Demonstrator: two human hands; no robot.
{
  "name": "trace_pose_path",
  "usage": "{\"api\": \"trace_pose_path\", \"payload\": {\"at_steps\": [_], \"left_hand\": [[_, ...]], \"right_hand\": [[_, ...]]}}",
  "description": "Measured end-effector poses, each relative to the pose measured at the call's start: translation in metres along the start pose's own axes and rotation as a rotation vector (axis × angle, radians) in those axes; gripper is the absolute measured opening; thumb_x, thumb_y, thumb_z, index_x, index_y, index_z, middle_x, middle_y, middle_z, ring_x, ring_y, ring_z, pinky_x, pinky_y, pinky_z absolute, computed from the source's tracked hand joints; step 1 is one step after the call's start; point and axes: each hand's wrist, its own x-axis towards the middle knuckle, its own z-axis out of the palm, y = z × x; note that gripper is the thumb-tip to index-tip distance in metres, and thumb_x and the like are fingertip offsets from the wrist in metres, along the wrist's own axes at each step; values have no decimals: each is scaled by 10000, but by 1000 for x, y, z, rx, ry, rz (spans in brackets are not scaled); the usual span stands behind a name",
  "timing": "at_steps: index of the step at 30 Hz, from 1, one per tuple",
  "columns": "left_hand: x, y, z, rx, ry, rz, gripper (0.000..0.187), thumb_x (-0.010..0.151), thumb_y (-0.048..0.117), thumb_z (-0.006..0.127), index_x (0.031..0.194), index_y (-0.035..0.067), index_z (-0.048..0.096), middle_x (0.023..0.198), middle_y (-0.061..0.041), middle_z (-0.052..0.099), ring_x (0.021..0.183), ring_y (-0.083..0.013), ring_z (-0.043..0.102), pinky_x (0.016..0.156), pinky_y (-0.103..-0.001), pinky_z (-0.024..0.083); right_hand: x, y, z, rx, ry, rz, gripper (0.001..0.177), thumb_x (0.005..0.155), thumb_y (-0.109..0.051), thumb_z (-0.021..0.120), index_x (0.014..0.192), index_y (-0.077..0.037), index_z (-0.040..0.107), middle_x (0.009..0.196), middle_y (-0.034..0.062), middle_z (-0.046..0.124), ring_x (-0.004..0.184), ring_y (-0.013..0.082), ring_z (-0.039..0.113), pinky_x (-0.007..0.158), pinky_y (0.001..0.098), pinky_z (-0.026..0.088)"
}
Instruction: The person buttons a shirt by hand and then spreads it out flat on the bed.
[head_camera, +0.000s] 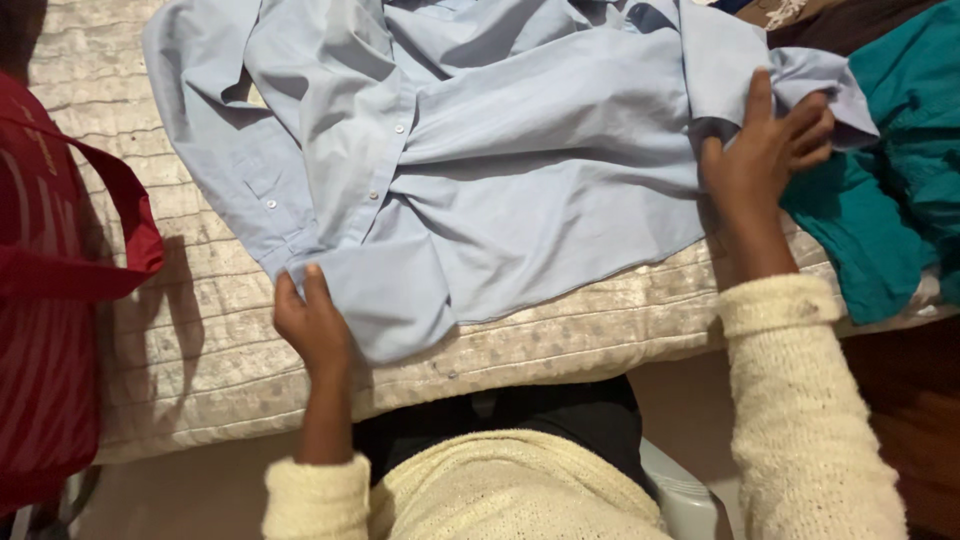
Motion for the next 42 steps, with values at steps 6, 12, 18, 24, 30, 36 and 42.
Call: {"api": "trace_pose_path", "payload": {"at_steps": [6,12,18,24,30,36,42], "left_hand": [[32,92,38,-202,-245,334,118,1126,108,598,1061,12,578,841,-46,579,707,-93,550,629,-248,441],[-18,124,68,44,-1043,643,567,1022,209,626,1532,35,450,1511,-240,495,1403,-352,499,1144,-470,455],[-11,45,26,453,-722,666,415,935,182,678,1321,42,620,1392,-187,585,1283,-381,559,1094,-478,449],[4,-4,-30,608,-513,506,436,901,147,717,1317,47,632,1342,-188,587,1229,-409,541,1022,-507,450],[0,0,-37,611,-599,594,509,820,197,780,1299,83,652,1327,-170,590,1217,-386,542,995,-509,453],[-3,0,-32,642,-493,645,195,867,169,783,1048,108,744,1152,-94,659,1117,-322,584,921,-461,484],[-7,-8,-30,515,-368,635,109,902,108,776,982,58,723,986,-93,664,964,-306,604,842,-416,499]], "right_hand": [[30,55,28,247,225,197,226,977,-271,835,1092,-86,774,1351,204,418,1248,393,413,1052,525,370],[5,138,44,1035,348,325,177,1043,-101,670,1170,19,696,1295,98,544,1219,243,588,1111,354,475],[-64,127,-19,504,225,-30,137,991,67,580,1119,61,629,1232,127,523,1081,205,567,906,306,483],[-98,3,-41,760,-112,107,282,1059,39,581,1314,-9,690,990,53,608,830,123,507,728,304,422],[-150,-88,-100,1416,-460,-165,206,986,-107,703,1179,-37,726,1141,158,765,777,148,659,631,246,508],[-140,-99,-106,459,-598,-485,564,866,-417,720,1334,-119,620,1377,192,549,1288,372,514,1084,512,410],[-172,-53,-73,339,-434,-199,695,808,-446,756,1395,-112,595,1458,236,463,1368,438,382,1108,549,340]]}}
